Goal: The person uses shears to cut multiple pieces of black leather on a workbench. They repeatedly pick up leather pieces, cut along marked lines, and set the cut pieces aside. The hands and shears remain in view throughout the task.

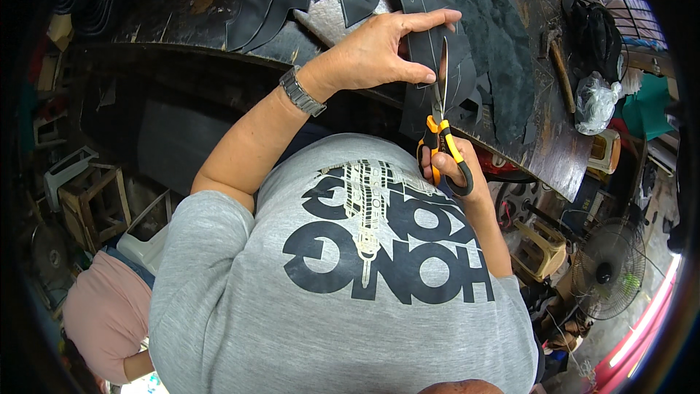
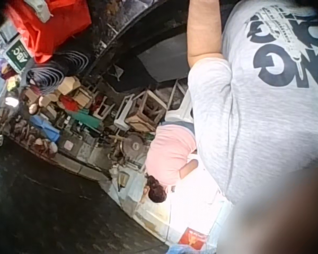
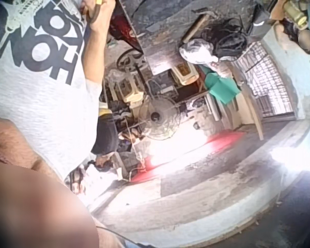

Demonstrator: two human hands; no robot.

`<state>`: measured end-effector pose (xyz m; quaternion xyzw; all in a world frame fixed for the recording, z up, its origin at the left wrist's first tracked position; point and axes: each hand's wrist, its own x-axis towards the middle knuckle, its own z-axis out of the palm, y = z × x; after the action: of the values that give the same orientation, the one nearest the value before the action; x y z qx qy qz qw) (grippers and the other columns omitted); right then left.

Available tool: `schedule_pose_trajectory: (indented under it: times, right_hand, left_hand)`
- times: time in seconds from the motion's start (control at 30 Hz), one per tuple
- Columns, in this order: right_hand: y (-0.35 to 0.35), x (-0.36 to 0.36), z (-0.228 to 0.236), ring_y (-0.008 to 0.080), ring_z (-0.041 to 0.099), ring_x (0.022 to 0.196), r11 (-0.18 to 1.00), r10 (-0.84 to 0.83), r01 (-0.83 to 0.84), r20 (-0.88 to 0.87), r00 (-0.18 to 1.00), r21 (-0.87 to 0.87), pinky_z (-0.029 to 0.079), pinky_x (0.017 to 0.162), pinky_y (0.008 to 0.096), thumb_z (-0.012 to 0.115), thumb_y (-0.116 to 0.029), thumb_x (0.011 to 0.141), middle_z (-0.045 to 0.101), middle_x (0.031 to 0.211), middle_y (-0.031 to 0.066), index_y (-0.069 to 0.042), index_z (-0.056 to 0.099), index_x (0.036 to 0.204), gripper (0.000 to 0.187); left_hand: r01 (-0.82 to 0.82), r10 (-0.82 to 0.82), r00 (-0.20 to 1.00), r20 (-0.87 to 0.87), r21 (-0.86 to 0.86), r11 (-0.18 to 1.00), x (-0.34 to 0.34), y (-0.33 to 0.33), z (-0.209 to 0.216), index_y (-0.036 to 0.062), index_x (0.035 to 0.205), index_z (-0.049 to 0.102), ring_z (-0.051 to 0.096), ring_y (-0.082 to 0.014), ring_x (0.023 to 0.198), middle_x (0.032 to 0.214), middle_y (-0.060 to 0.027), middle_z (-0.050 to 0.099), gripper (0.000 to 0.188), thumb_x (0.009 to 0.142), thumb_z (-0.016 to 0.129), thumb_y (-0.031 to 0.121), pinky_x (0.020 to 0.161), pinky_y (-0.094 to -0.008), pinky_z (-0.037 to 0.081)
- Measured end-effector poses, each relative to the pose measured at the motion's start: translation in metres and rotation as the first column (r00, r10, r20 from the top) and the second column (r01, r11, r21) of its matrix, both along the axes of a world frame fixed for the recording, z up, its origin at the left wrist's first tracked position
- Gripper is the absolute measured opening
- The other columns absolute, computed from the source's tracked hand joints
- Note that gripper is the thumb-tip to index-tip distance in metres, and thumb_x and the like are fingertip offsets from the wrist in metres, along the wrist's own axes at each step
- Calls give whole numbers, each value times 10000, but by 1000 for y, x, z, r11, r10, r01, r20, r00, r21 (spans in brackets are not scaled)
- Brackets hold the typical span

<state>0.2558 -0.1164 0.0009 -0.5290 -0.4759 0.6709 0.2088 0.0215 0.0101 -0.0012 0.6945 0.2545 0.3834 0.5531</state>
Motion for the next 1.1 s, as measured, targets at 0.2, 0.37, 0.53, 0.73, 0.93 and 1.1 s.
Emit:
schedule_pose_trajectory:
  times: [0.2, 0.37, 0.53, 0.73, 0.93, 1.1]
  right_hand:
    - [0, 2, -1, 99, 569, 627, 1000, 8, -10, -90, 996, -17, 446, 587, 235, 751, -540, 780, 587, 686, 19, -34, 616, 863, 530]
    - [-2, 4, -5, 92, 571, 644, 997, -30, 20, -145, 989, -68, 449, 583, 240, 770, -409, 798, 592, 711, 9, -31, 621, 869, 412]
    - [-6, 0, -12, 72, 556, 592, 991, -76, 60, -144, 987, -116, 435, 542, 228, 782, -320, 820, 591, 692, -6, -41, 633, 859, 319]
    - [-8, -8, -14, 74, 545, 551, 985, -162, 149, -166, 973, -91, 417, 513, 210, 778, -375, 816, 586, 645, 7, -49, 630, 836, 358]
    - [-7, -8, -15, 87, 549, 553, 989, -144, 136, -140, 980, -65, 417, 518, 227, 764, -386, 823, 589, 642, 20, -42, 640, 835, 366]
    - [-8, -13, -20, 91, 551, 561, 987, -145, 135, -126, 981, -84, 420, 522, 236, 759, -397, 834, 598, 646, 35, -33, 641, 840, 383]
  left_hand:
    - [5, -6, 1000, -18, -20, 1000, 0, 0, 1, 83, 1475, 417, 685, -196, 1027, 1346, -126, 560, 746, 806, 738, 14, 922, -311, 559]
    - [51, -44, 997, 62, -132, 990, 0, -3, 7, 69, 1494, 387, 568, -102, 1081, 1336, -61, 548, 803, 785, 757, -8, 957, -266, 504]
    - [32, -21, 999, 49, -224, 974, 0, -4, 18, 66, 1503, 371, 553, -76, 1065, 1356, -60, 518, 825, 779, 751, -40, 907, -236, 499]
    - [-77, 148, 975, 167, -371, 925, 11, -8, 13, 30, 1402, 492, 627, -84, 952, 1209, -63, 576, 676, 780, 737, -71, 786, -218, 553]
    - [-249, 272, 958, 86, -213, 945, 18, -18, 7, 43, 1300, 601, 532, -29, 786, 1023, 3, 491, 561, 771, 734, -91, 674, -155, 499]
    - [-262, 268, 963, 21, -150, 953, 20, -22, 11, 45, 1296, 610, 462, -19, 730, 975, 14, 426, 557, 769, 725, -92, 616, -151, 440]
